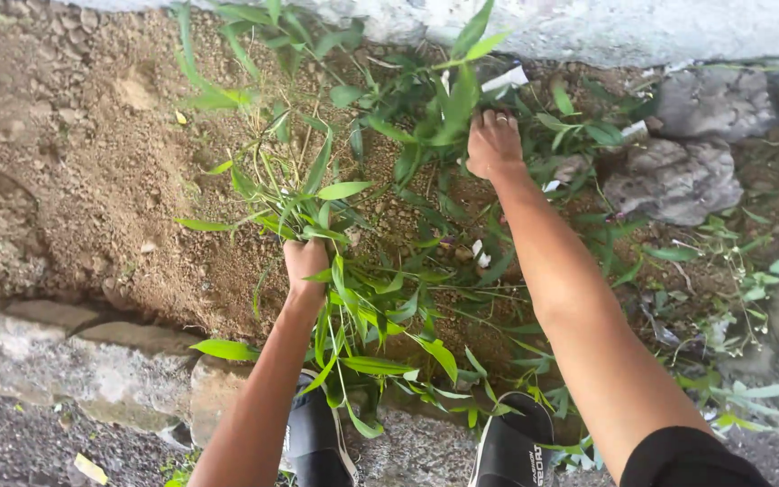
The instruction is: Pulling weeds and grass from a patch of dirt next to a concrete border.
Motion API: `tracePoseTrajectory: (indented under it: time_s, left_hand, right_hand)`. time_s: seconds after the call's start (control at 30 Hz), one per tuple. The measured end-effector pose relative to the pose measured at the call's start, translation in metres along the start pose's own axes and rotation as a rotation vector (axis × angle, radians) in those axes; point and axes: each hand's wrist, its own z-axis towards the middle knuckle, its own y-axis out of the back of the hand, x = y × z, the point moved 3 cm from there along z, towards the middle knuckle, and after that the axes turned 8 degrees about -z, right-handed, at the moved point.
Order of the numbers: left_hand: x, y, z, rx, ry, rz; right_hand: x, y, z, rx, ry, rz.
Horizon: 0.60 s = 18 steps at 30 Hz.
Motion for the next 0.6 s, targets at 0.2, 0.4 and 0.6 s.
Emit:
tracePoseTrajectory:
  time_s: [0.2, 0.4, 0.6]
  left_hand:
    - [0.003, 0.013, 0.001, -0.003, 0.01, -0.096]
    - [0.011, 0.015, 0.0, -0.018, 0.035, -0.05]
    - [0.063, 0.017, 0.025, 0.061, -0.021, 0.018]
  right_hand:
    - [0.0, -0.046, 0.005, -0.316, 0.128, -0.154]
    - [-0.027, -0.099, 0.016, -0.391, 0.147, -0.082]
    - [-0.039, -0.04, -0.022, -0.203, -0.068, 0.465]
